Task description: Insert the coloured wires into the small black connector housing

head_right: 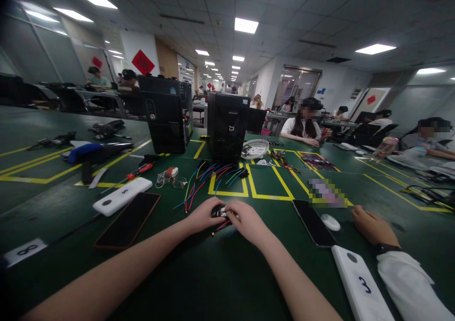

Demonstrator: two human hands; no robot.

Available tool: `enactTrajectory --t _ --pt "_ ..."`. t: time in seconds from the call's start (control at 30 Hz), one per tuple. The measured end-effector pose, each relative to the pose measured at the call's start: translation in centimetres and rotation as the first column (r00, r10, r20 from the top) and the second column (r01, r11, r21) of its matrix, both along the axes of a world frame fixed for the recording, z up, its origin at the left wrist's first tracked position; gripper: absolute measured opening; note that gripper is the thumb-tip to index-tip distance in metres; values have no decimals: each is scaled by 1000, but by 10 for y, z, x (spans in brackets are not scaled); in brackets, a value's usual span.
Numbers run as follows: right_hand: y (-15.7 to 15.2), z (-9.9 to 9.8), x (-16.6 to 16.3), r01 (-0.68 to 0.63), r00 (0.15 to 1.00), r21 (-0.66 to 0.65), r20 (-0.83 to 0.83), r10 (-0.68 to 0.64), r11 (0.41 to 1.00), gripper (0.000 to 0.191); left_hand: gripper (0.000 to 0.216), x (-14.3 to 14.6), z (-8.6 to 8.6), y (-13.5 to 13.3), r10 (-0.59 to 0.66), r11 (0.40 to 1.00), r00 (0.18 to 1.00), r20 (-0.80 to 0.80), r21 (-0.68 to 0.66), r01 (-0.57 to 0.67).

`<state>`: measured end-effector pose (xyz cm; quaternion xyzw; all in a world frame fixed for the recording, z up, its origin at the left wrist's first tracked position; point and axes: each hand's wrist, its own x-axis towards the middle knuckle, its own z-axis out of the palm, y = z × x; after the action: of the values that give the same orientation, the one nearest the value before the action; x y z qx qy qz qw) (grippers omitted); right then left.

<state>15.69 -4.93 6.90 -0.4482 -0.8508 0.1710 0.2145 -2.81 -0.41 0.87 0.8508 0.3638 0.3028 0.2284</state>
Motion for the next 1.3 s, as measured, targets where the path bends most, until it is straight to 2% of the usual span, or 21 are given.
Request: enactTrajectory --t 0.1,0.17,0.3,0.4,0.63,0.8,0.93,1.13,1.3 --pt "-11 3 -2 -76 985 -69 153 85 995 22 41 1 -2 1 35 999 998 58 5 -35" --pt "-16 1 -5 -75 964 -67 250 89 995 32 45 1 -3 2 58 998 995 76 -1 -58" --pt "-22 -5 -8 -20 911 -17 411 25 1000 50 47 0 -3 2 86 996 993 84 -11 -86" --pt "-22 -9 -8 39 870 29 491 -48 999 46 46 0 -3 1 90 996 993 76 -7 -90" --pt "-19 -15 -16 101 848 24 520 -98 995 26 45 0 -3 1 93 996 993 76 7 -94" --pt "-21 -18 -18 62 861 66 501 -87 996 29 45 -1 -4 2 106 993 990 88 36 -110" --pt "-20 -21 -20 97 851 42 514 -105 994 34 45 -1 -2 1 142 989 988 63 43 -145" --pt "-21 -18 -22 55 867 28 495 -62 998 36 45 -1 1 -1 171 985 985 28 -19 -171" --pt "-23 -17 -25 134 816 49 561 -138 990 34 43 0 0 0 169 985 985 29 -31 -168"
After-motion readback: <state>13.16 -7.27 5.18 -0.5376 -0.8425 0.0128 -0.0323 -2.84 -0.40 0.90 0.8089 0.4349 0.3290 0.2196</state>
